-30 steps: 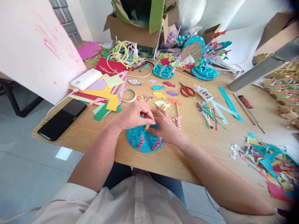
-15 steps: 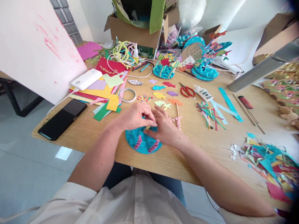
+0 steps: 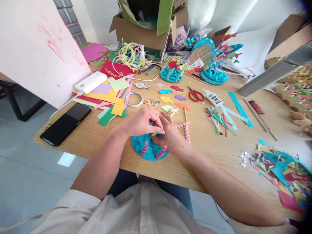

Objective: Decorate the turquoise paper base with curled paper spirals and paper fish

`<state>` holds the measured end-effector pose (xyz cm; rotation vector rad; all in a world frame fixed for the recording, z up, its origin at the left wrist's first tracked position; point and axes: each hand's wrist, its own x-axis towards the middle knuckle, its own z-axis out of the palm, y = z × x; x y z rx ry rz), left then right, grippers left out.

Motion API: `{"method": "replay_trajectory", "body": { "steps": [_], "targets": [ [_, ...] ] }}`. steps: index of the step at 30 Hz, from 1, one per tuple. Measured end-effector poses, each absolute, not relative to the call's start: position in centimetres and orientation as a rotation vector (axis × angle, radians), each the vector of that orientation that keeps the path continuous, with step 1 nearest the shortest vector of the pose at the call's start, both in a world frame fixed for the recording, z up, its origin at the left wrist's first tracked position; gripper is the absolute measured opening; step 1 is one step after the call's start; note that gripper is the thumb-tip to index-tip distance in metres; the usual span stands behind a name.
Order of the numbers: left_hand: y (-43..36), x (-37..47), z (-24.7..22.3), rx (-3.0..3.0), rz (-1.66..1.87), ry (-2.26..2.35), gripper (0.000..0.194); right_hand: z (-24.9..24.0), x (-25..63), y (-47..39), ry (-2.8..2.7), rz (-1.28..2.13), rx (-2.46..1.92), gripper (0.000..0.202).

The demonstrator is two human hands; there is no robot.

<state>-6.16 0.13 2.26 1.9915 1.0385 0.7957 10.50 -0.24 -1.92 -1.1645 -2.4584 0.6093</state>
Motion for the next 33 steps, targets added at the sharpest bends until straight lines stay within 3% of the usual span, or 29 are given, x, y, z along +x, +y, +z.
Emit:
{"method": "replay_trajectory", "body": {
  "steps": [27, 33],
  "targets": [
    [0.4, -6.7, 2.0, 2.004, 0.758, 1.02, 0.007, -2.7, 9.9, -0.5, -2.444, 0.563, -1.217, 0.038],
    [0.4, -7.4, 2.5, 2.011, 0.631, 1.084, 0.02, -2.0, 9.8, -0.5, -2.494, 0.546, -1.266, 0.031]
  ]
}}
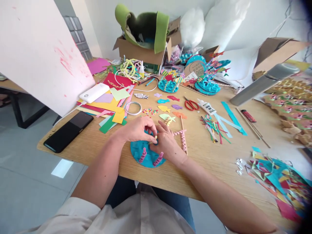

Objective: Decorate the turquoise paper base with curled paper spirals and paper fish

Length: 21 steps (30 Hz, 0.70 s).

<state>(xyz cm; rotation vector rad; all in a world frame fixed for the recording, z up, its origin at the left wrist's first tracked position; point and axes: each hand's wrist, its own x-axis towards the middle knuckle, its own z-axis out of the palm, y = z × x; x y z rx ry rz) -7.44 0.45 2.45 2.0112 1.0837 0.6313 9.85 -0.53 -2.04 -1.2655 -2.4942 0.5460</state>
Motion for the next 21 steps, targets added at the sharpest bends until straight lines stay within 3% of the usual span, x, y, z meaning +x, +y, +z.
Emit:
{"method": "replay_trajectory", "body": {
  "steps": [4, 10, 21],
  "targets": [
    [0.26, -7.29, 2.78, 2.005, 0.639, 1.064, 0.017, -1.91, 9.84, -0.67, -2.488, 0.534, -1.263, 0.039],
    [0.1, -6.91, 2.74, 2.059, 0.696, 1.077, 0.017, -1.9, 9.96, -0.66, -2.497, 0.535, -1.235, 0.033],
    [0.15, -6.8, 2.27, 2.135, 0.711, 1.096, 0.01, -1.66, 9.87, -0.74, -2.461, 0.575, -1.228, 0.037]
  ]
}}
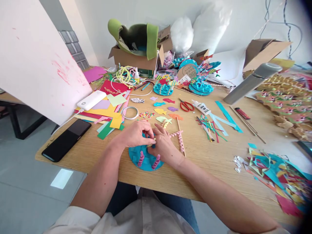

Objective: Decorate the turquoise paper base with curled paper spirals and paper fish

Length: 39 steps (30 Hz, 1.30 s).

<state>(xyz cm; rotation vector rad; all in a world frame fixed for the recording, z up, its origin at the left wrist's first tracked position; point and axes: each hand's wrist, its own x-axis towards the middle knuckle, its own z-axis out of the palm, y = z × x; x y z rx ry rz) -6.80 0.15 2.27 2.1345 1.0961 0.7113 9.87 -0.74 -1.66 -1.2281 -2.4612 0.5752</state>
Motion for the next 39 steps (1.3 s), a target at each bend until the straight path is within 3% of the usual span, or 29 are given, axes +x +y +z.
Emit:
{"method": "replay_trajectory", "body": {
  "steps": [22, 25, 29, 34, 39],
  "targets": [
    [-0.1, -6.8, 2.4, 2.122, 0.72, 1.003, 0.011, -1.6, 9.8, -0.7, -2.512, 0.544, -1.255, 0.037],
    [0.1, -7.2, 2.3, 2.084, 0.672, 0.996, 0.002, -1.6, 9.9, -0.6, -2.509, 0.553, -1.27, 0.038],
    [0.5, -7.7, 2.1, 2.081, 0.595, 1.028, 0.02, -1.6, 10.0, -0.5, -2.503, 0.58, -1.284, 0.03],
    [0.0, -7.4, 2.0, 2.156, 0.565, 1.115, 0.018, -1.2, 10.3, -0.5, -2.495, 0.602, -1.273, 0.017],
    [-1.3, -6.5, 1.5, 2.169, 0.664, 1.275, 0.016, -1.2, 10.3, -0.6, -2.518, 0.596, -1.225, 0.02]
  ]
}}
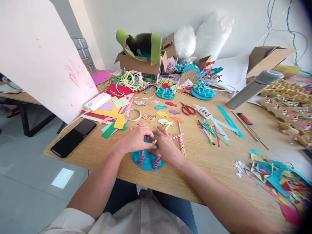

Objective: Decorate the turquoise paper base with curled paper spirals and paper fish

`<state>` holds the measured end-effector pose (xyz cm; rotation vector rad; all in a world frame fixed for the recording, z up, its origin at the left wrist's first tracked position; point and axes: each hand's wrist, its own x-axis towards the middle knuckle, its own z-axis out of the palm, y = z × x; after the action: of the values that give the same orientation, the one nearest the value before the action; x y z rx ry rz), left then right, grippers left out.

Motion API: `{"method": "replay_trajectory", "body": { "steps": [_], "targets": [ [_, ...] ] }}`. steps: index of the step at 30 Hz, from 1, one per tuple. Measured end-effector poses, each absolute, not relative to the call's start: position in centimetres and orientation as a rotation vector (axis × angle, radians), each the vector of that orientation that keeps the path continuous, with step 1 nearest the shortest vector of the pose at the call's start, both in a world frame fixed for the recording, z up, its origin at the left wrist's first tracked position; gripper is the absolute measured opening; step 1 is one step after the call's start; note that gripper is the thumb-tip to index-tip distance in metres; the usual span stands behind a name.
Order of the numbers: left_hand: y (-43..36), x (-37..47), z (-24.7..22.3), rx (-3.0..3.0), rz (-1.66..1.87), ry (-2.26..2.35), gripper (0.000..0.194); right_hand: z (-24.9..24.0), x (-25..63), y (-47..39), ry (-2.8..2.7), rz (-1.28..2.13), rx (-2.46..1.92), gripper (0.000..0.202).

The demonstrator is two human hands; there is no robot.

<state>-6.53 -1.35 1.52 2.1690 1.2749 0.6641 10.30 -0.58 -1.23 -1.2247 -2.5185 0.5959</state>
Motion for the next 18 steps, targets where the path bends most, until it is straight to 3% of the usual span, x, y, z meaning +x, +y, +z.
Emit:
{"method": "replay_trajectory", "body": {
  "steps": [4, 9, 18],
  "targets": [
    [-2.2, -6.2, 0.8, 2.162, 0.799, 1.319, 0.012, -1.1, 10.6, -0.2, -2.554, 0.582, -1.169, 0.015],
    [-2.8, -6.5, 0.3, 2.058, 0.91, 1.324, 0.012, 1.3, 12.6, 1.0, -2.564, 0.606, -1.04, 0.026],
    [-2.8, -6.2, -0.1, 2.04, 0.944, 1.283, 0.022, 4.6, 12.3, 0.9, -2.534, 0.708, -1.01, 0.007]
  ]
}}
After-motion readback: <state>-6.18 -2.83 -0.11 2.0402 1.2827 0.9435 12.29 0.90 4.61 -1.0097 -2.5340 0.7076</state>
